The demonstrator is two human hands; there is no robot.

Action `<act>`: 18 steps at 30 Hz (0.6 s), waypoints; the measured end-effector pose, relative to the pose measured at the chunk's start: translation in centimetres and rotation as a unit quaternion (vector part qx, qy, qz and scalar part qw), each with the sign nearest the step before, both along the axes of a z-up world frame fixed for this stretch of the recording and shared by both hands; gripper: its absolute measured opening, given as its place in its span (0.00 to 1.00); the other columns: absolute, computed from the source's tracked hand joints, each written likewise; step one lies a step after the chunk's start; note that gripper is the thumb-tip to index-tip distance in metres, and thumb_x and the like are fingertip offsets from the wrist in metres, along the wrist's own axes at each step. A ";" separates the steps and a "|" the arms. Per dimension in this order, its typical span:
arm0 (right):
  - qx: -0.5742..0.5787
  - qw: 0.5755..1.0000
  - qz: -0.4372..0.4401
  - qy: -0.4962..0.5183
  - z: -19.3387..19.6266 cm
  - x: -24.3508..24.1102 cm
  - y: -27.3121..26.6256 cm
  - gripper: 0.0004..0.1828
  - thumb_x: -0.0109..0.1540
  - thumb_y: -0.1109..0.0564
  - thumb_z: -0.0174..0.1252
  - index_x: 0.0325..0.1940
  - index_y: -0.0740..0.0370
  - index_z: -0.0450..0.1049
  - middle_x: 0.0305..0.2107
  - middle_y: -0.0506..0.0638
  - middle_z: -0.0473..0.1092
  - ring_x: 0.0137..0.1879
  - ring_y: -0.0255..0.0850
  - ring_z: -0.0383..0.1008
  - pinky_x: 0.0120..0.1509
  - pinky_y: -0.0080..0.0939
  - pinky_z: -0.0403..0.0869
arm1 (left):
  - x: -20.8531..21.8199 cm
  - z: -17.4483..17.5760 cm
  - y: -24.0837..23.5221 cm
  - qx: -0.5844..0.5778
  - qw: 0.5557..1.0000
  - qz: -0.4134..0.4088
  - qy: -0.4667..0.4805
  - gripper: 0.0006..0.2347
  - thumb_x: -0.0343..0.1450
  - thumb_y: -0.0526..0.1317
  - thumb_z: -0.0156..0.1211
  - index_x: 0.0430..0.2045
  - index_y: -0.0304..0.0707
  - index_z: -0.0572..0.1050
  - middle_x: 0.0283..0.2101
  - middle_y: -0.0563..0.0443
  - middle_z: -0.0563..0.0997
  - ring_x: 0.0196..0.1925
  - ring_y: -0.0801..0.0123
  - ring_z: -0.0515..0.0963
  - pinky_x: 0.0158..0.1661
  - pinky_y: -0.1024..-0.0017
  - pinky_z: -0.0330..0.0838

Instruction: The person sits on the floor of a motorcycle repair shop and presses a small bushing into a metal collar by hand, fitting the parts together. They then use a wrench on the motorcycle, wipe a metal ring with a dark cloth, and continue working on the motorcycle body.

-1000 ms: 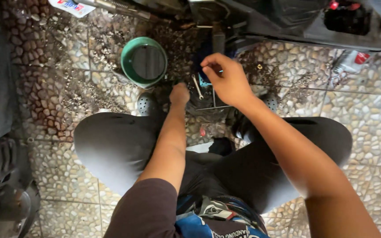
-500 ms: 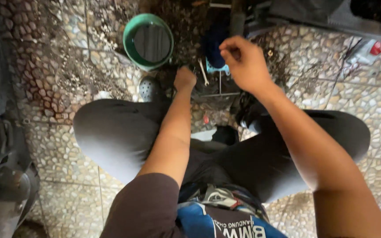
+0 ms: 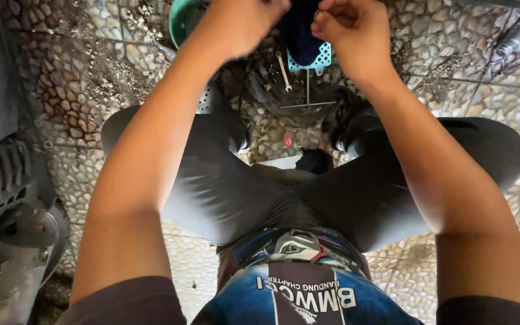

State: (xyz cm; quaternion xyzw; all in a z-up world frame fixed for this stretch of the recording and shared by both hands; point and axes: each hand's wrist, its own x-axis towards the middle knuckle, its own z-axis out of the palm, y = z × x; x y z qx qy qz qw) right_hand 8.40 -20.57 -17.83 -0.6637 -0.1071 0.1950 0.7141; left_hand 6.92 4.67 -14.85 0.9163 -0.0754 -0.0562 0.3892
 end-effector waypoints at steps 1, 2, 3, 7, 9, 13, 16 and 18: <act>-0.002 1.000 0.000 -0.001 0.7 0.0 0.0 0.04 0.73 0.68 0.60 0.51 0.67 0.73 0.43 0.49 0.75 0.50 0.38 0.80 0.59 0.38 0.83 | -0.6 0.7 -0.6 -0.002 1.000 0.000 -0.001 0.12 0.77 0.45 0.62 0.41 0.32 0.80 0.36 0.37 0.84 0.38 0.52 0.84 0.37 0.59 0.76; 0.015 0.999 -0.004 0.035 1.4 0.0 0.1 0.04 0.72 0.67 0.61 0.51 0.67 0.73 0.42 0.50 0.75 0.49 0.38 0.80 0.58 0.38 0.83 | -1.1 1.4 -1.1 -0.113 0.993 -0.019 0.017 0.10 0.75 0.41 0.63 0.44 0.33 0.79 0.39 0.41 0.84 0.40 0.58 0.85 0.40 0.63 0.78; 0.032 0.997 -0.008 0.070 2.1 0.0 0.2 0.05 0.71 0.67 0.62 0.50 0.67 0.74 0.41 0.51 0.76 0.49 0.38 0.81 0.57 0.38 0.83 | -1.7 2.1 -1.6 -0.221 0.974 -0.036 0.034 0.09 0.74 0.37 0.63 0.46 0.34 0.77 0.41 0.46 0.84 0.43 0.64 0.85 0.43 0.68 0.80; 0.030 0.996 -0.012 0.087 2.6 -0.1 0.0 0.07 0.71 0.65 0.63 0.52 0.66 0.74 0.43 0.51 0.77 0.49 0.37 0.80 0.56 0.38 0.82 | -1.7 2.2 -3.0 -0.283 0.958 -0.037 -0.033 0.10 0.74 0.31 0.66 0.48 0.34 0.78 0.43 0.48 0.85 0.47 0.67 0.86 0.47 0.70 0.81; 0.072 0.986 -0.020 0.148 2.7 0.0 -0.1 0.07 0.71 0.65 0.64 0.52 0.65 0.73 0.42 0.52 0.77 0.46 0.38 0.79 0.55 0.38 0.80 | -1.4 2.7 -3.1 -0.249 0.966 -0.034 -0.060 0.07 0.74 0.32 0.67 0.45 0.35 0.81 0.40 0.49 0.86 0.44 0.69 0.87 0.46 0.71 0.81; 0.104 0.973 -0.018 0.203 2.9 0.1 -0.1 0.07 0.70 0.64 0.64 0.52 0.64 0.73 0.42 0.52 0.77 0.48 0.40 0.80 0.57 0.40 0.81 | -0.8 2.8 -2.8 -0.216 0.975 -0.027 -0.052 0.07 0.72 0.33 0.69 0.41 0.35 0.81 0.36 0.51 0.86 0.38 0.70 0.86 0.42 0.72 0.80; 0.123 0.962 -0.020 0.244 2.7 0.1 -0.4 0.08 0.71 0.64 0.65 0.51 0.61 0.72 0.42 0.51 0.77 0.47 0.39 0.80 0.56 0.41 0.81 | -0.5 2.1 -2.7 -0.232 0.970 -0.045 -0.059 0.06 0.73 0.32 0.68 0.42 0.35 0.81 0.35 0.50 0.85 0.38 0.70 0.86 0.41 0.73 0.79; 0.123 0.960 -0.009 0.252 2.5 0.0 -0.5 0.09 0.71 0.63 0.65 0.52 0.60 0.72 0.44 0.52 0.77 0.49 0.40 0.80 0.59 0.42 0.81 | -0.3 1.4 -2.7 -0.258 0.964 -0.062 -0.017 0.04 0.73 0.31 0.65 0.39 0.34 0.79 0.35 0.51 0.85 0.39 0.71 0.86 0.40 0.73 0.79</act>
